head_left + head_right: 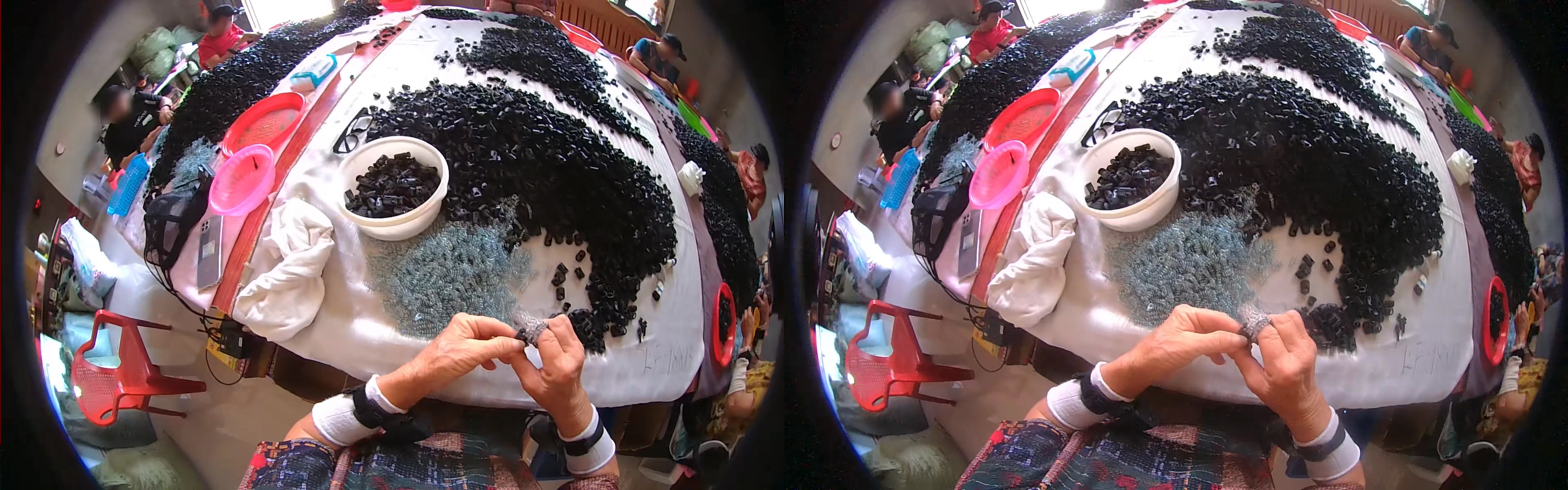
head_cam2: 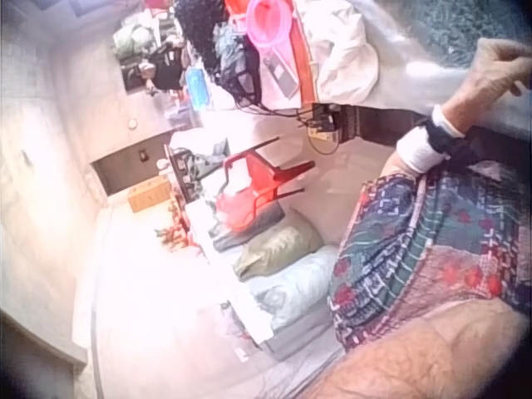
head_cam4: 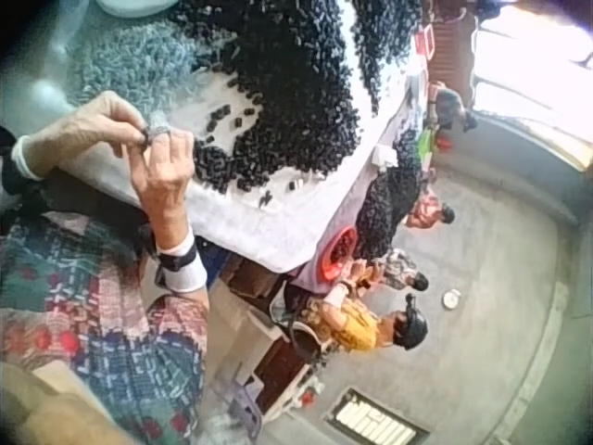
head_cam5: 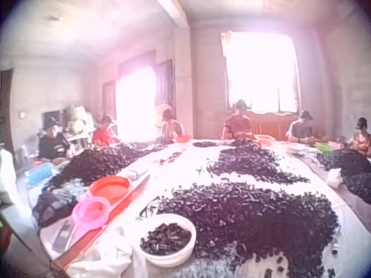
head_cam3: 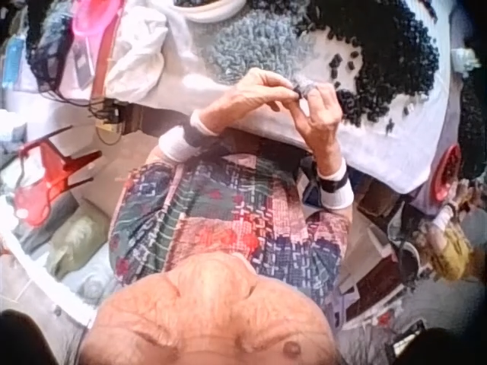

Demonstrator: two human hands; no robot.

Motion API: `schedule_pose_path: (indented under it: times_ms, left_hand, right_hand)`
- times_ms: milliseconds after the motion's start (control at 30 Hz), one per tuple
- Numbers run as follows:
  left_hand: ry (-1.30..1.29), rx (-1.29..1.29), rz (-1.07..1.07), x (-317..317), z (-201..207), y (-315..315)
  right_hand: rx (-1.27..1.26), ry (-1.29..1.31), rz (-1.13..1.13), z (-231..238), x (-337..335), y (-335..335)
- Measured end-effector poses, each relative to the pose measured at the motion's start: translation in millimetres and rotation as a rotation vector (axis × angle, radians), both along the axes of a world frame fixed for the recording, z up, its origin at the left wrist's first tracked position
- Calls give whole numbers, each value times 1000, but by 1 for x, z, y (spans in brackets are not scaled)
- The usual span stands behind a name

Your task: Sort small black shoe components from a pile on a table.

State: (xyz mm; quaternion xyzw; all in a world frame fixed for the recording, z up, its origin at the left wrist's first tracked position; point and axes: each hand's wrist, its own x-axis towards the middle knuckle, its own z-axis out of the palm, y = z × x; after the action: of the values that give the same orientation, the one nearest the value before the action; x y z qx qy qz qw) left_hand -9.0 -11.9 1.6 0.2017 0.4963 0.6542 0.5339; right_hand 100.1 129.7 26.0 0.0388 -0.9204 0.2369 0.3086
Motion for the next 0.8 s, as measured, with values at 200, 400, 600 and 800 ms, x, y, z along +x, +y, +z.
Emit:
schedule_pose_path:
  times_ms: [200, 400, 600, 800]
  left_hand:
    - [-59, -23, 208, -24, 23, 0]
    - [-268, 194, 601, -106, 16, -16]
    - [-302, 230, 571, -108, 24, -17]
    - [-269, 151, 379, -76, 15, -18]
  right_hand:
    - [-151, -46, -208, 15, 7, 28]
    - [-426, -132, -456, 2, 23, 75]
    - [-189, -287, -409, -9, 27, 79]
    - [13, -225, -291, -16, -1, 91]
